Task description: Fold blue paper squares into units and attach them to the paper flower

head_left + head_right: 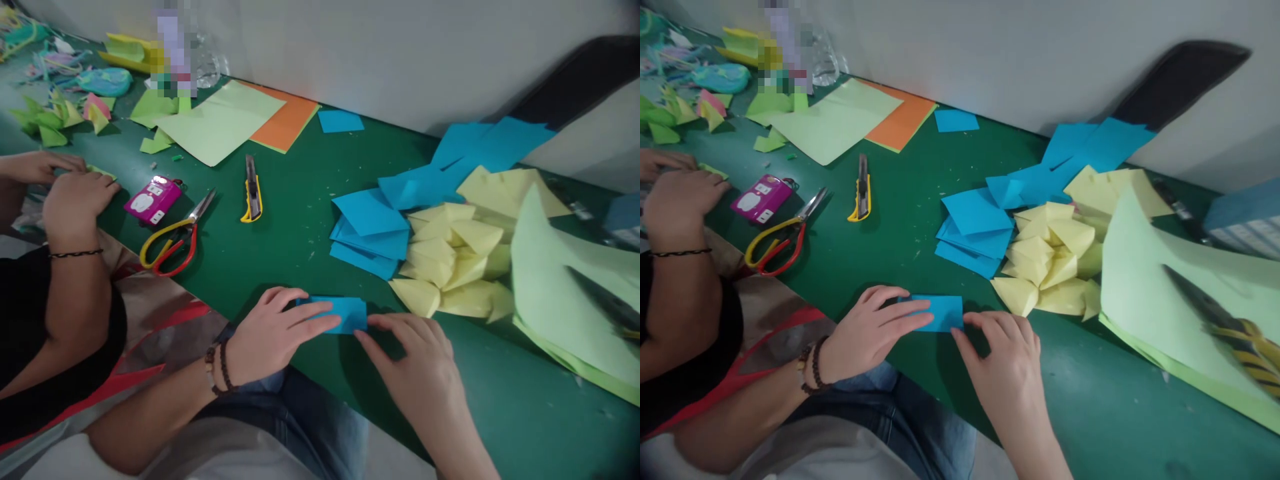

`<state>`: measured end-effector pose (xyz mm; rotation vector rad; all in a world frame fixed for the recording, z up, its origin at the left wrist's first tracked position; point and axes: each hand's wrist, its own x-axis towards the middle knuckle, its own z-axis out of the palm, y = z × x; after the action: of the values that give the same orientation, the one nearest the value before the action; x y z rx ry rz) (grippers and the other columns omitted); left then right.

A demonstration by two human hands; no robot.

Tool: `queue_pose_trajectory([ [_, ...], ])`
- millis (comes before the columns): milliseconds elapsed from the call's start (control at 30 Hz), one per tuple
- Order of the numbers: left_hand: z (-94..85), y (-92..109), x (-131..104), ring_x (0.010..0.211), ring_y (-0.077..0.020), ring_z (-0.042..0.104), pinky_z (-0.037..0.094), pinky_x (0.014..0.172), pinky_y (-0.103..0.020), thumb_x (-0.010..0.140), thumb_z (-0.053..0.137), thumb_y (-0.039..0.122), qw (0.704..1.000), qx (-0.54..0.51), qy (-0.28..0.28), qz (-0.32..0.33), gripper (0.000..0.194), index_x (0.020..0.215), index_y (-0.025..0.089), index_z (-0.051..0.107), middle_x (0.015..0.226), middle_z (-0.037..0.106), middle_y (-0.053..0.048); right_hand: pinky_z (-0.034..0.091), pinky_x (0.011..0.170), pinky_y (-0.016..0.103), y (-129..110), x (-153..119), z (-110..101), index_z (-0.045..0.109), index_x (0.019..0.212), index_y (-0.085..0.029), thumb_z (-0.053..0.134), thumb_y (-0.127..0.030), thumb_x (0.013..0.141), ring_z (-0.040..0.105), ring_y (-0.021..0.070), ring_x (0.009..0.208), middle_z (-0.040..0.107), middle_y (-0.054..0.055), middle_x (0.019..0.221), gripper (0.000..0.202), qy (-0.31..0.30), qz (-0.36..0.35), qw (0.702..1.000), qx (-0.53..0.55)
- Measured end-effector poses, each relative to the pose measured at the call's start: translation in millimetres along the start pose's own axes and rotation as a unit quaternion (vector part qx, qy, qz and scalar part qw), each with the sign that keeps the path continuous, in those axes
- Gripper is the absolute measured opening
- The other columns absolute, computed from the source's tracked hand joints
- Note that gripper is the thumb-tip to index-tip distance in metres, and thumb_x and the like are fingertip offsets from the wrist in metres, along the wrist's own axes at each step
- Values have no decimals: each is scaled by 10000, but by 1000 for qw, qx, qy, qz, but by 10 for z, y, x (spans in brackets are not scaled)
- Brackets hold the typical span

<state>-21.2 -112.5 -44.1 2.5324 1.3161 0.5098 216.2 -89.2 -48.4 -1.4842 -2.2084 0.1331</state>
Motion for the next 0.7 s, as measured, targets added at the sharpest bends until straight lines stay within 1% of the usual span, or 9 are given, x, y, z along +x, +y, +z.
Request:
queue_pose_trajectory([
  [100,32,-14,-17,1286,-228,440,417,1028,-422,945,468,140,999,-11,52,-3,485,1408,280,439,1502,438,-54,460,682,352,-31,0,-18,617,794,-232,555,-430,912,588,207,750,655,37,759,240,16,-3,998,53],
  [167,59,-19,-23,1315,-227,425,409,1068,-445,927,492,119,994,-30,105,-12,518,1422,239,400,1475,457,-92,467,681,342,-51,-19,-66,615,808,-236,590,-356,895,589,198,753,643,32,767,150,39,-10,997,66],
  [233,70,-12,-18,1285,-218,454,408,1087,-460,914,503,86,988,-45,150,-19,522,1409,208,395,1342,572,-92,469,690,337,-64,-38,-117,635,836,-236,605,-278,881,583,196,770,620,41,799,68,68,-25,996,42],
  [267,64,-4,-9,1247,-212,482,414,1087,-460,910,506,71,985,-46,167,-22,494,1379,205,429,1249,624,-77,467,694,337,-68,-47,-137,646,847,-234,608,-248,877,578,195,775,608,47,810,51,77,-41,996,24],
  [367,4,25,49,1105,-190,551,442,1066,-445,901,526,52,978,-26,203,-24,323,1155,239,598,1009,668,-25,445,681,338,-64,-64,-177,660,847,-213,610,-201,876,560,193,756,601,53,786,59,70,-112,991,-24],
  [433,-46,28,104,1067,-175,564,454,1059,-432,885,543,43,975,-6,221,-9,275,1026,256,645,968,655,-9,420,665,334,-45,-72,-196,665,827,-207,608,-194,884,555,191,746,615,48,753,82,56,-159,985,-48],
  [567,-78,-39,197,1067,-152,562,464,1058,-411,854,581,28,969,48,237,42,314,1006,291,660,1031,648,12,389,663,320,10,-81,-223,700,914,-217,603,-147,883,554,177,755,651,31,743,123,29,-229,970,-74],
  [633,-65,-85,220,1026,-153,571,486,1027,-391,870,595,78,969,56,231,65,220,941,274,669,1004,657,14,389,670,324,22,-75,-222,705,981,-203,608,-129,871,552,180,765,677,41,781,165,18,-245,966,-79],
  [700,-51,-121,231,987,-156,579,496,1000,-364,894,580,118,975,49,202,82,148,867,235,665,960,674,8,391,674,328,13,-55,-210,707,989,-193,615,-130,866,557,183,775,695,49,819,166,11,-252,964,-82],
])
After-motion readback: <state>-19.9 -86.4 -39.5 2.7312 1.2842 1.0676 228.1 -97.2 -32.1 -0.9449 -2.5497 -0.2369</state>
